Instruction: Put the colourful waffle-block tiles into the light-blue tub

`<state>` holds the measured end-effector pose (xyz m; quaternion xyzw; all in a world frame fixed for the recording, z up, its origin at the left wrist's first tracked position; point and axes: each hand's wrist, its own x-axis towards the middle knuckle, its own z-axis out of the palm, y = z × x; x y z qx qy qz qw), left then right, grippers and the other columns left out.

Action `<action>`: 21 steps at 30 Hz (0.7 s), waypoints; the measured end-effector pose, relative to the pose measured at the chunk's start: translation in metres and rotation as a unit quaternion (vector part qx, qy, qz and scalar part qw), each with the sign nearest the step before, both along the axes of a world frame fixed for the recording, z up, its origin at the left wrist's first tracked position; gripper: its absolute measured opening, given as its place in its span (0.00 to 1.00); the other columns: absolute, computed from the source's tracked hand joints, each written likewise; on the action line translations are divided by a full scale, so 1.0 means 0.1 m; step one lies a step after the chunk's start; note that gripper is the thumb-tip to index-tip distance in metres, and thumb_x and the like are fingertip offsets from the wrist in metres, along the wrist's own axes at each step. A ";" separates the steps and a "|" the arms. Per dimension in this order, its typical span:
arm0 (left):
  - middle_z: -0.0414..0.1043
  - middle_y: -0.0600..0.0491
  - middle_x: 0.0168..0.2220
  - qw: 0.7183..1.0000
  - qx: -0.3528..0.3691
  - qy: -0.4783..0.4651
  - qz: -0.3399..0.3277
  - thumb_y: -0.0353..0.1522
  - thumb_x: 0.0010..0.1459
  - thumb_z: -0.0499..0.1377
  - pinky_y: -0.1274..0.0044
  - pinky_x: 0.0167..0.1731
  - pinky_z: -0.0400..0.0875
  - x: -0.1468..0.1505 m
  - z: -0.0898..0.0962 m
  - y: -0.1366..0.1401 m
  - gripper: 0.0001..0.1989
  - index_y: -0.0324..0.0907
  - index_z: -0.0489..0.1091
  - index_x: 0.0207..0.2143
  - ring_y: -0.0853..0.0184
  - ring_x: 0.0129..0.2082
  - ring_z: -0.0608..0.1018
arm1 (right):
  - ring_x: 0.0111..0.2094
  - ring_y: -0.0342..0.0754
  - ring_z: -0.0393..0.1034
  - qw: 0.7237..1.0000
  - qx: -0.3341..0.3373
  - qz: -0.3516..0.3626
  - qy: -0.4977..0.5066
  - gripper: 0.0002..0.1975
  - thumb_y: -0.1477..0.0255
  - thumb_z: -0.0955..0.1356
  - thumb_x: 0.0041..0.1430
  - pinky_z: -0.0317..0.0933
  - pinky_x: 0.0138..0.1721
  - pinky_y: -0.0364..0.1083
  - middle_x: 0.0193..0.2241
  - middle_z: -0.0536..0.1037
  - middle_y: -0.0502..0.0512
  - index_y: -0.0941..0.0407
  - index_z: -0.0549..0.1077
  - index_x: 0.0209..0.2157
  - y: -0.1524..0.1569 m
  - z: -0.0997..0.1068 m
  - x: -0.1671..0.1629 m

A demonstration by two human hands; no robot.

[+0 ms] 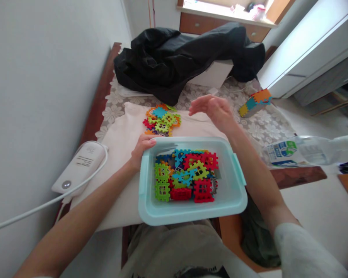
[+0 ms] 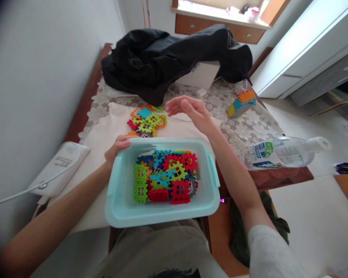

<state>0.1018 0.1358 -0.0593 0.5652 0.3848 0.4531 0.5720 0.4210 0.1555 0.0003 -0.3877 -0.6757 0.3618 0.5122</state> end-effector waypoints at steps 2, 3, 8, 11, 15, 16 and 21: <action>0.86 0.46 0.41 1.000 -0.008 0.001 0.021 0.41 0.60 0.67 0.63 0.50 0.87 0.00 0.03 -0.02 0.11 0.43 0.83 0.32 0.48 0.50 0.86 | 0.47 0.57 0.82 0.990 0.034 -0.044 -0.126 0.34 0.36 0.67 0.74 0.76 0.61 0.61 0.44 0.86 0.60 0.51 0.86 0.52 0.16 -0.28 -0.07; 0.86 0.46 0.42 1.000 -0.013 0.000 0.027 0.41 0.60 0.67 0.64 0.50 0.86 0.00 0.04 -0.03 0.11 0.43 0.83 0.31 0.49 0.50 0.86 | 0.54 0.59 0.80 0.980 0.058 -0.037 -0.185 0.33 0.38 0.67 0.75 0.74 0.66 0.63 0.50 0.86 0.63 0.52 0.85 0.57 0.19 -0.40 -0.12; 0.86 0.48 0.40 0.999 -0.026 -0.008 0.034 0.40 0.59 0.67 0.66 0.51 0.85 0.01 0.06 -0.05 0.10 0.44 0.81 0.29 0.52 0.49 0.86 | 0.82 0.62 0.53 0.920 0.090 0.042 -0.379 0.31 0.52 0.66 0.79 0.48 0.83 0.69 0.79 0.67 0.60 0.46 0.70 0.77 0.09 -0.69 -0.36; 0.85 0.48 0.40 0.999 -0.026 -0.004 0.030 0.40 0.59 0.67 0.65 0.50 0.86 0.01 0.06 -0.05 0.10 0.44 0.80 0.29 0.50 0.52 0.86 | 0.78 0.62 0.58 0.913 0.082 0.054 -0.395 0.25 0.55 0.65 0.80 0.50 0.82 0.68 0.73 0.74 0.59 0.44 0.76 0.71 0.07 -0.77 -0.39; 0.85 0.49 0.42 0.999 -0.016 0.007 0.045 0.40 0.60 0.68 0.64 0.54 0.86 0.00 0.04 -0.05 0.11 0.45 0.78 0.28 0.52 0.52 0.85 | 0.75 0.62 0.62 0.915 0.103 0.033 -0.388 0.26 0.57 0.65 0.80 0.55 0.79 0.65 0.73 0.73 0.67 0.52 0.75 0.72 0.14 -0.90 -0.34; 0.85 0.49 0.42 0.999 -0.018 0.009 0.047 0.41 0.59 0.68 0.64 0.55 0.85 0.00 0.03 -0.04 0.11 0.45 0.77 0.28 0.52 0.52 0.85 | 0.77 0.62 0.60 0.915 0.115 0.027 -0.387 0.28 0.58 0.64 0.81 0.54 0.80 0.66 0.76 0.71 0.67 0.52 0.72 0.74 0.16 -0.94 -0.33; 0.86 0.47 0.43 0.998 -0.057 0.006 0.041 0.43 0.54 0.68 0.70 0.48 0.85 0.00 0.02 0.00 0.13 0.45 0.77 0.26 0.53 0.50 0.85 | 0.75 0.65 0.63 0.902 0.116 0.041 -0.413 0.29 0.59 0.65 0.82 0.55 0.78 0.68 0.75 0.73 0.66 0.50 0.70 0.77 0.20 -1.05 -0.31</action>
